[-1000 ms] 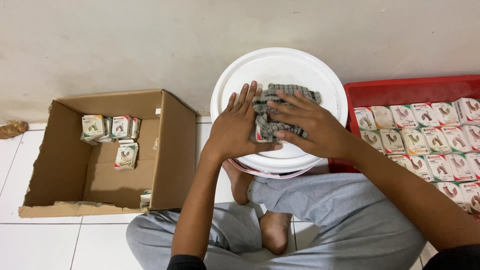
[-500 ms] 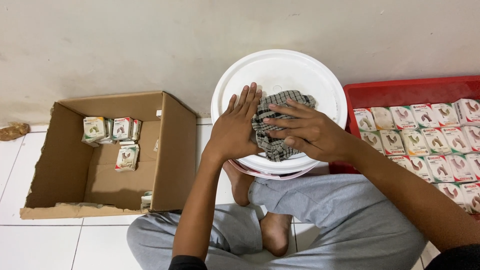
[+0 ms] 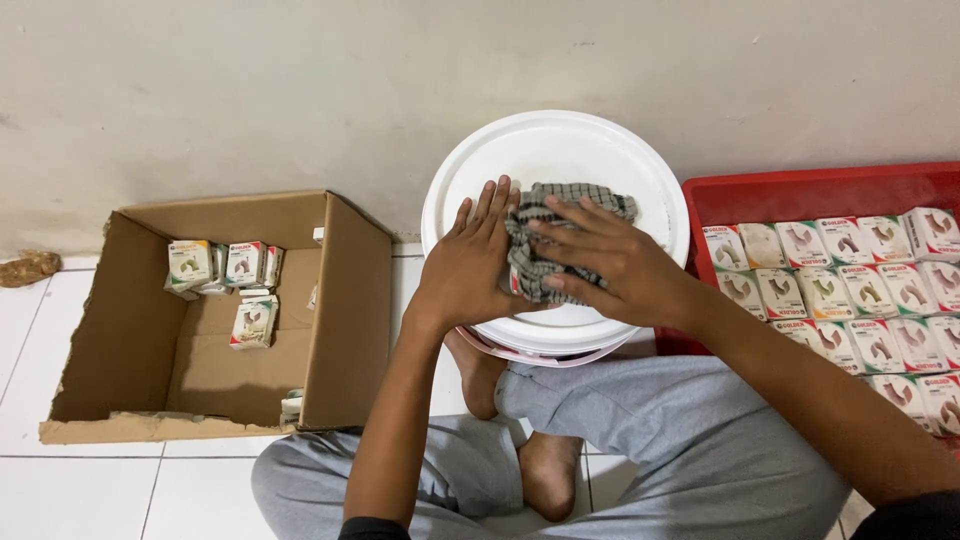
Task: Cleaning small product boxes with a cloth and transferring them from a red crate to a cardboard box.
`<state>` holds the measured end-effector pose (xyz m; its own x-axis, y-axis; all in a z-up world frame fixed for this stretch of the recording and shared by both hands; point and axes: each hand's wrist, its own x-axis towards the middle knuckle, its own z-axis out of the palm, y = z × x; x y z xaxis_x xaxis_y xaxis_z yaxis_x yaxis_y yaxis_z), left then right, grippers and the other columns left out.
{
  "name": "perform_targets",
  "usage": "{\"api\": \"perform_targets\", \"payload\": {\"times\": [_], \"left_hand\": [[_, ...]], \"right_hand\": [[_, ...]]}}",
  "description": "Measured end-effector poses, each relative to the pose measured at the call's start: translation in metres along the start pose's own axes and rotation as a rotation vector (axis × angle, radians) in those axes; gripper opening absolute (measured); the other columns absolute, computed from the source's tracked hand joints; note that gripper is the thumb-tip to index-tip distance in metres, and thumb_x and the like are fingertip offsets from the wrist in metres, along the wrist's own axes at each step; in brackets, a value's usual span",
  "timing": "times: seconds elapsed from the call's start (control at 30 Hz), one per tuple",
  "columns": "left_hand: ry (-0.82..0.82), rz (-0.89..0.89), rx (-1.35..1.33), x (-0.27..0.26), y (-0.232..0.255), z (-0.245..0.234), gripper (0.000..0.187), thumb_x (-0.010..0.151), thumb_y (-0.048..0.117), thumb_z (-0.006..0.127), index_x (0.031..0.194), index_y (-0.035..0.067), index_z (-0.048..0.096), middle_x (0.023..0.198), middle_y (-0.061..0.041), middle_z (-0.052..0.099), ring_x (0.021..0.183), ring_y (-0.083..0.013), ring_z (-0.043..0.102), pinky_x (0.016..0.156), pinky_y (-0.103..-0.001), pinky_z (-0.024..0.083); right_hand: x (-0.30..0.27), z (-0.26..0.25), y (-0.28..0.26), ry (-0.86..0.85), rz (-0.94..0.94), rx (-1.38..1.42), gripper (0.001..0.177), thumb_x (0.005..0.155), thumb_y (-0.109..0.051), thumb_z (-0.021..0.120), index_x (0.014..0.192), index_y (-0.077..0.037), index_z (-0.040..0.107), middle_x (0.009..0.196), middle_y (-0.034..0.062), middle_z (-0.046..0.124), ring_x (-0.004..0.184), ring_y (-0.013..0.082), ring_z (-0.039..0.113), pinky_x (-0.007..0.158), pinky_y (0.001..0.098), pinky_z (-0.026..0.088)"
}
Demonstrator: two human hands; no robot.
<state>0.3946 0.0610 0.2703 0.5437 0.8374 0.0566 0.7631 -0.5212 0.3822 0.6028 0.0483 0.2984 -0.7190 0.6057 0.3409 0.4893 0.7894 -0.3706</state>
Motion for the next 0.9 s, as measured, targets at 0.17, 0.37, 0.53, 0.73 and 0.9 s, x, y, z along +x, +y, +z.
{"api": "perform_targets", "payload": {"times": [0.17,0.37,0.53,0.73,0.9], "left_hand": [[0.017,-0.024,0.036,0.0,-0.003,0.004,0.117,0.053,0.047,0.071,0.143,-0.002,0.015,0.15,-0.02,0.013,0.139,-0.0338,0.008,0.113,-0.042,0.008],[-0.011,0.003,-0.029,-0.001,0.002,-0.006,0.118,0.057,0.071,0.062,0.139,-0.004,0.022,0.149,-0.022,0.016,0.139,-0.035,0.013,0.113,-0.046,0.01],[-0.031,-0.003,-0.043,0.0,0.004,-0.006,0.116,0.06,0.073,0.061,0.137,-0.006,0.025,0.147,-0.024,0.018,0.138,-0.0356,0.015,0.112,-0.047,0.011],[0.02,-0.015,0.019,0.002,-0.003,0.004,0.109,0.054,0.041,0.068,0.141,-0.003,0.02,0.149,-0.021,0.017,0.139,-0.0334,0.012,0.113,-0.042,0.01],[0.039,0.003,-0.018,0.0,-0.005,0.008,0.115,0.054,0.057,0.067,0.142,-0.001,0.02,0.15,-0.02,0.016,0.138,-0.0352,0.014,0.113,-0.044,0.01]], "right_hand": [[-0.001,-0.002,0.0,-0.056,-0.071,0.083,0.037,0.088,-0.034,0.052,0.117,-0.014,0.062,0.126,0.0099,0.056,0.126,0.0337,0.039,0.106,0.0518,0.023],[0.001,-0.001,0.004,-0.003,0.122,0.019,0.041,0.091,-0.031,0.051,0.126,-0.009,0.054,0.134,0.0124,0.048,0.129,0.0344,0.034,0.107,0.0514,0.021],[0.001,-0.002,0.002,-0.032,0.185,0.002,0.043,0.092,-0.028,0.05,0.131,-0.01,0.049,0.136,0.0148,0.044,0.129,0.0372,0.032,0.107,0.0529,0.02],[0.001,-0.002,0.002,-0.04,-0.053,0.061,0.031,0.086,-0.028,0.058,0.113,-0.014,0.064,0.124,0.0081,0.058,0.126,0.0315,0.04,0.107,0.0494,0.022],[0.002,-0.001,0.0,-0.016,0.046,0.025,0.033,0.087,-0.027,0.057,0.117,-0.012,0.062,0.128,0.0086,0.054,0.127,0.0323,0.039,0.107,0.0495,0.024]]}}
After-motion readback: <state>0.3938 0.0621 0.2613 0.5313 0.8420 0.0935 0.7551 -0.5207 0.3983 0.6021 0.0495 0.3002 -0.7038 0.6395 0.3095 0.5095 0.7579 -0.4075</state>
